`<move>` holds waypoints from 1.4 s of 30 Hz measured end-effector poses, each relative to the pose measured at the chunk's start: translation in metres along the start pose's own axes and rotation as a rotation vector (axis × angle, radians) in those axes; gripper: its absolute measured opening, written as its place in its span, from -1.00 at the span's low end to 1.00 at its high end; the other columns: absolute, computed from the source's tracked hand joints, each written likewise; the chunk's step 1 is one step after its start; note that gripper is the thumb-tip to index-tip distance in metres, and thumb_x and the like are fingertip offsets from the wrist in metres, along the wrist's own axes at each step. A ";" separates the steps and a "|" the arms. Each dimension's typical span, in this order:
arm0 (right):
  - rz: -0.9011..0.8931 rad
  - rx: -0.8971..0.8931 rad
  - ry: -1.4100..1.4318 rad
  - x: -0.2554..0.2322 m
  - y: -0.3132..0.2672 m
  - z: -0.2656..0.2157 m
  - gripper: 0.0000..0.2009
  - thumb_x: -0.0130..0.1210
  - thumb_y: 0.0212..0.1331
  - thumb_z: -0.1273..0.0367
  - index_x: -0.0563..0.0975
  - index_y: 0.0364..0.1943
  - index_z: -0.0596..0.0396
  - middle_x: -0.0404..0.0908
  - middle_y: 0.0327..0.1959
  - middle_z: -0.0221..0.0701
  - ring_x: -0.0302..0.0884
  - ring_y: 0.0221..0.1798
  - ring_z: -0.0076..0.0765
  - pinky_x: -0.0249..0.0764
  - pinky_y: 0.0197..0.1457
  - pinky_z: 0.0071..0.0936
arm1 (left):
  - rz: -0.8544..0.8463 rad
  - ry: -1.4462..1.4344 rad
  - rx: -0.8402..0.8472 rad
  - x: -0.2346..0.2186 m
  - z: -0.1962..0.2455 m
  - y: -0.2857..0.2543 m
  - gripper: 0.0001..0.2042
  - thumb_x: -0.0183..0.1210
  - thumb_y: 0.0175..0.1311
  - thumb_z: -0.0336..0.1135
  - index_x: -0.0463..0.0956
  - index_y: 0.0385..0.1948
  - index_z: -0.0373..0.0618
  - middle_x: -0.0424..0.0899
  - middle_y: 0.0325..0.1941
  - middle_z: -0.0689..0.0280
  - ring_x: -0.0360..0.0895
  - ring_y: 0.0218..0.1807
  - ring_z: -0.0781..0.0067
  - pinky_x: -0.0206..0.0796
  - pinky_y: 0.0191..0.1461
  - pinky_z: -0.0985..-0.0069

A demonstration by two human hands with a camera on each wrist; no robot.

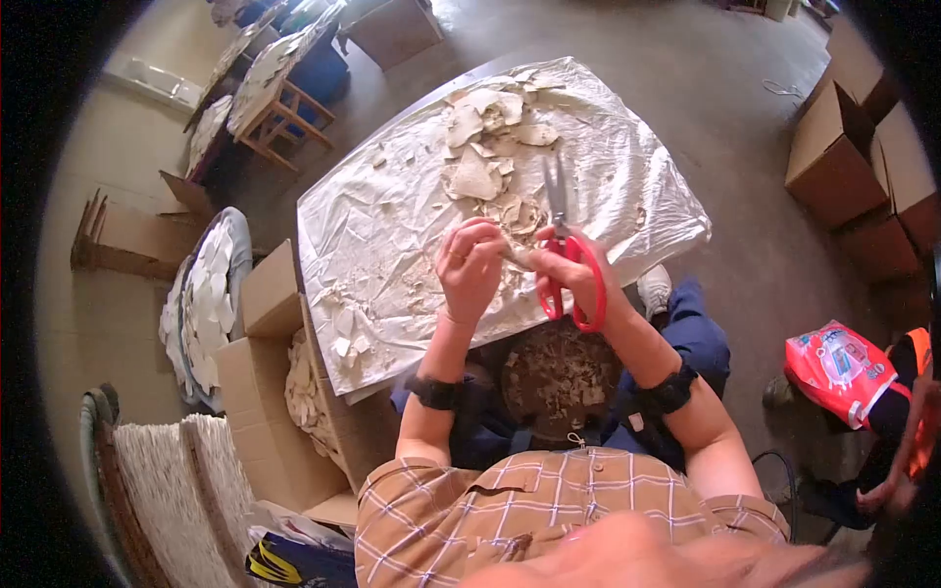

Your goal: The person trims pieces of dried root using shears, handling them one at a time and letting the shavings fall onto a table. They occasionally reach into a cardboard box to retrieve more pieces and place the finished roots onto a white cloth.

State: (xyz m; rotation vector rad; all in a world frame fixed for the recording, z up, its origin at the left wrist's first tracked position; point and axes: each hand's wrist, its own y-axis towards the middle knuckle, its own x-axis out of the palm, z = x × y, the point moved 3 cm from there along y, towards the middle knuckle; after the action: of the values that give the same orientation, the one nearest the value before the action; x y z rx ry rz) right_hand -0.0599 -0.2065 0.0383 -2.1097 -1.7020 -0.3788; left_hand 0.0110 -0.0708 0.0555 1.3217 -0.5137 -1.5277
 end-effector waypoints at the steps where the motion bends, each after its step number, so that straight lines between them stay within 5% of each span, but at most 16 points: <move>1: -0.044 -0.038 -0.038 0.004 -0.001 0.000 -0.79 0.04 0.05 0.43 0.35 -0.27 0.25 0.40 -0.66 -0.38 0.30 -0.78 -0.57 0.19 -0.82 -0.64 | -0.010 -0.013 0.028 0.003 -0.002 -0.003 -0.80 0.12 -0.21 -0.63 0.46 -0.49 -0.13 0.52 -0.35 0.27 0.51 -0.25 0.28 0.35 -0.19 0.41; 5: -0.033 -0.094 -0.112 0.007 0.007 0.008 -0.75 0.00 -0.04 0.55 0.33 -0.21 0.26 0.38 -0.71 -0.39 0.26 -0.82 -0.55 0.15 -0.83 -0.62 | 0.093 0.025 -0.188 0.008 -0.001 -0.006 -0.78 0.08 -0.09 -0.61 0.46 -0.35 -0.12 0.53 -0.26 0.23 0.51 -0.20 0.22 0.37 -0.13 0.44; 8: 0.053 -0.131 -0.151 0.005 0.013 0.009 -0.72 0.02 -0.05 0.55 0.33 -0.19 0.23 0.38 -0.71 -0.41 0.26 -0.80 -0.57 0.17 -0.79 -0.63 | 0.141 -0.604 -0.813 0.016 -0.021 -0.026 -0.83 0.00 0.16 -0.50 0.40 -0.22 -0.25 0.49 -0.16 0.22 0.50 -0.28 0.50 0.37 -0.29 0.60; 10: 0.064 -0.158 -0.195 0.003 0.016 0.010 -0.71 0.03 -0.06 0.55 0.33 -0.18 0.22 0.38 -0.69 -0.43 0.28 -0.76 -0.59 0.17 -0.77 -0.65 | 0.203 -0.797 -0.908 0.019 -0.024 -0.031 -0.82 -0.03 0.24 -0.38 0.40 -0.23 -0.30 0.53 -0.24 0.24 0.48 -0.35 0.63 0.34 -0.37 0.69; 12: 0.054 -0.144 -0.217 0.003 0.017 0.015 -0.73 0.03 -0.04 0.51 0.34 -0.19 0.23 0.38 -0.67 -0.44 0.33 -0.70 -0.60 0.23 -0.71 -0.66 | -0.037 -1.046 -1.059 0.022 -0.025 -0.037 -0.83 -0.03 0.24 -0.37 0.42 -0.25 -0.27 0.55 -0.37 0.26 0.49 -0.43 0.59 0.33 -0.42 0.69; 14: 0.021 -0.037 -0.313 0.006 0.018 0.022 -0.73 0.05 -0.02 0.45 0.35 -0.21 0.23 0.40 -0.65 -0.45 0.36 -0.64 -0.62 0.29 -0.64 -0.68 | -0.047 -1.059 -1.079 0.017 -0.026 -0.037 -0.85 -0.01 0.22 -0.38 0.43 -0.28 -0.25 0.57 -0.43 0.29 0.50 -0.47 0.58 0.32 -0.46 0.68; 15: 0.045 -0.055 -0.416 0.007 0.020 0.025 -0.70 0.09 0.02 0.31 0.36 -0.23 0.22 0.45 -0.63 -0.35 0.46 -0.61 -0.42 0.38 -0.54 -0.53 | 0.009 -1.054 -1.100 0.014 -0.029 -0.037 -0.86 -0.02 0.22 -0.38 0.43 -0.29 -0.24 0.55 -0.44 0.31 0.47 -0.49 0.61 0.32 -0.46 0.67; 16: 0.039 -0.054 -0.415 0.008 0.019 0.026 -0.70 0.09 0.02 0.31 0.36 -0.23 0.22 0.45 -0.63 -0.35 0.46 -0.61 -0.42 0.38 -0.54 -0.53 | 0.064 -1.050 -1.121 0.010 -0.032 -0.037 -0.86 -0.03 0.22 -0.37 0.43 -0.30 -0.23 0.54 -0.45 0.32 0.45 -0.52 0.63 0.32 -0.47 0.66; 19: 0.068 -0.366 -1.052 0.015 0.011 0.016 -0.57 0.09 0.00 0.07 0.37 -0.25 0.15 0.49 -0.50 -0.13 0.49 -0.41 0.06 0.40 -0.39 -0.17 | 0.110 -1.042 -1.145 0.000 -0.038 -0.037 -0.87 -0.03 0.22 -0.37 0.42 -0.31 -0.21 0.53 -0.46 0.32 0.44 -0.52 0.62 0.32 -0.48 0.66; 28: -0.025 -0.457 -1.327 0.022 0.003 0.014 -0.53 0.13 -0.03 0.09 0.38 -0.15 0.16 0.48 -0.37 -0.15 0.50 -0.36 0.01 0.41 -0.36 -0.23 | 0.105 -1.094 -1.141 -0.002 -0.039 -0.040 -0.89 -0.02 0.21 -0.38 0.42 -0.32 -0.18 0.52 -0.45 0.34 0.45 -0.49 0.64 0.33 -0.49 0.67; 42: -0.034 -0.516 -1.293 0.022 0.000 0.012 -0.58 0.11 -0.03 0.08 0.39 -0.23 0.12 0.48 -0.45 -0.16 0.50 -0.42 0.01 0.41 -0.43 -0.19 | 0.122 -1.125 -1.089 -0.003 -0.036 -0.037 -0.91 -0.02 0.21 -0.39 0.39 -0.31 -0.15 0.50 -0.42 0.37 0.43 -0.48 0.63 0.30 -0.48 0.67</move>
State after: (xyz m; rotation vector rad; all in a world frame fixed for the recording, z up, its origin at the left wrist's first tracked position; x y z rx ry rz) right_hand -0.0556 -0.1823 0.0374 -2.9900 -2.4271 0.8469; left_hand 0.0279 -0.0437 0.0153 -0.4551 -0.2970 -1.8957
